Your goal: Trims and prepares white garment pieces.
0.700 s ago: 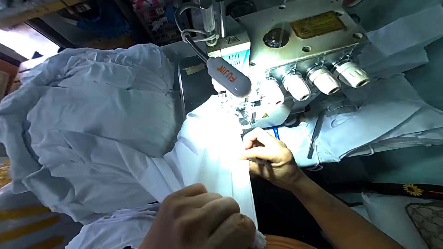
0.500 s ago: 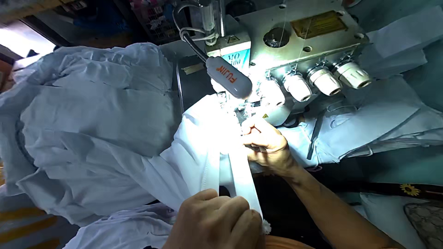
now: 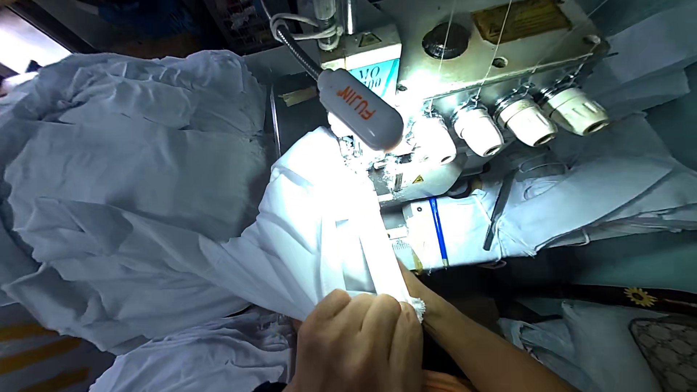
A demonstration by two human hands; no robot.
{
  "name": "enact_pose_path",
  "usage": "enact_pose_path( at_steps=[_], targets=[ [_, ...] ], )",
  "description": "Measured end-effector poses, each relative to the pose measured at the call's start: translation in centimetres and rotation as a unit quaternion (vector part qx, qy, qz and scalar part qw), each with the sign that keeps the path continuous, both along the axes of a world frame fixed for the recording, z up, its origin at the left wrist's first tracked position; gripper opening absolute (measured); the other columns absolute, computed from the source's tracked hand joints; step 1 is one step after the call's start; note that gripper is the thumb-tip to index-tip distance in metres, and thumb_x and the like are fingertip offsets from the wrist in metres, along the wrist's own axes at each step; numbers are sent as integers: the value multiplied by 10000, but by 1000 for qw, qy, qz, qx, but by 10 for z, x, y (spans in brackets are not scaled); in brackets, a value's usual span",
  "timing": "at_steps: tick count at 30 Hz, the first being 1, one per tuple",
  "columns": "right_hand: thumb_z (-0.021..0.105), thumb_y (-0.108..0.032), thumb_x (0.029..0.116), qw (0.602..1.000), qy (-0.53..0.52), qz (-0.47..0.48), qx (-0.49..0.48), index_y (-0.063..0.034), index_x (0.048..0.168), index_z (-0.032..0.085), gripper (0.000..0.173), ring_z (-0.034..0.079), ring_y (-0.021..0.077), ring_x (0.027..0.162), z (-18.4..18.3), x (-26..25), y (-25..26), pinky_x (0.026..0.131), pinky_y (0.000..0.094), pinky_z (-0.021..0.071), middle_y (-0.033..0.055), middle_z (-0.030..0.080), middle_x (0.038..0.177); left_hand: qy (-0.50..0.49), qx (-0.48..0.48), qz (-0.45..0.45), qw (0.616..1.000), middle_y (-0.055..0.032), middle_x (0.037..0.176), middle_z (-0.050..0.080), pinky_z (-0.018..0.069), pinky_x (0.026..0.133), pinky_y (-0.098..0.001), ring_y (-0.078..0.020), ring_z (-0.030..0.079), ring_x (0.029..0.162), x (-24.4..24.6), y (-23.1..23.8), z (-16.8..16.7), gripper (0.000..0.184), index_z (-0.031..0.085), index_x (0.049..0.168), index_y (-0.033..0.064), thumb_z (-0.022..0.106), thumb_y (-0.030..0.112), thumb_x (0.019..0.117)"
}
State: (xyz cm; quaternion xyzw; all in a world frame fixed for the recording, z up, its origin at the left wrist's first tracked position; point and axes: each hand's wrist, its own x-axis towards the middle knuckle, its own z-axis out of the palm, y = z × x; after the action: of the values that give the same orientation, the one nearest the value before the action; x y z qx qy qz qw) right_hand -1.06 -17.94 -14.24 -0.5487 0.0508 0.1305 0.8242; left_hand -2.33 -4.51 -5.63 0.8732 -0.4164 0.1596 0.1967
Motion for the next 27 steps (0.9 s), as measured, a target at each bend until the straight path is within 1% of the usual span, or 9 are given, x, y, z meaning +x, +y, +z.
enact_pose_path(
  at_steps=[2,4,6,9,13,15,20,24,27],
  targets=[
    [432,65,1004,975,150,101,129,-56,1103,541,191,630,-52,803,13,-3,-2,770,139,530,-62,651,870,-4,47,16,999,-27,631,616,348,548,-301,-162,509,539,-3,-4,0,216,744,790,91,607,158,942],
    [404,94,1010,960,221,113,128,-76,990,555,228,567,-59,690,21,-6,1,692,119,487,-73,598,767,-17,67,27,997,-30,611,592,341,514,-315,-172,501,513,2,-6,-6,243,727,773,89,582,167,952],
    [453,76,983,970,177,118,115,-101,925,590,231,581,-75,687,-4,-9,13,695,112,488,-99,626,741,-30,69,31,997,-33,591,568,340,489,-322,-180,500,493,14,-6,-13,259,709,760,82,576,176,962],
    [517,6,1019,971,140,190,37,20,1117,614,138,594,-7,807,-3,2,15,793,172,495,-9,637,903,-42,74,35,996,-44,578,555,341,471,-327,-194,516,488,34,-8,-18,232,703,770,64,575,123,954],
    [536,3,979,982,80,106,138,-129,961,509,136,507,-37,503,0,7,29,501,134,456,-107,559,648,-66,70,41,995,-51,547,539,322,456,-332,-196,503,469,57,-12,-22,261,689,712,60,582,107,945],
    [513,-43,987,979,48,113,164,-173,872,525,174,463,-31,481,-15,5,33,482,140,413,-119,511,591,-80,73,42,993,-53,541,535,325,459,-337,-203,507,476,66,-14,-20,270,695,700,51,582,111,937],
    [583,-79,941,978,29,36,203,-195,808,578,176,524,-22,467,-26,5,32,457,155,450,-108,584,579,-75,81,37,993,-54,545,475,309,458,-350,-221,494,481,86,-16,-14,225,645,716,30,613,96,929],
    [660,-36,905,981,-54,-180,53,-113,841,652,101,545,-23,512,-31,4,22,482,161,471,-87,623,645,-61,76,19,995,-57,556,489,326,496,-366,-227,509,514,90,-13,-12,238,634,694,42,620,101,924],
    [721,-29,872,893,-301,-281,-183,-47,1020,711,149,554,-44,704,-36,11,-6,629,111,482,-30,674,906,-47,79,21,996,-38,539,504,334,510,-354,-198,489,494,71,-6,-11,269,647,664,71,624,133,925]
  ],
)
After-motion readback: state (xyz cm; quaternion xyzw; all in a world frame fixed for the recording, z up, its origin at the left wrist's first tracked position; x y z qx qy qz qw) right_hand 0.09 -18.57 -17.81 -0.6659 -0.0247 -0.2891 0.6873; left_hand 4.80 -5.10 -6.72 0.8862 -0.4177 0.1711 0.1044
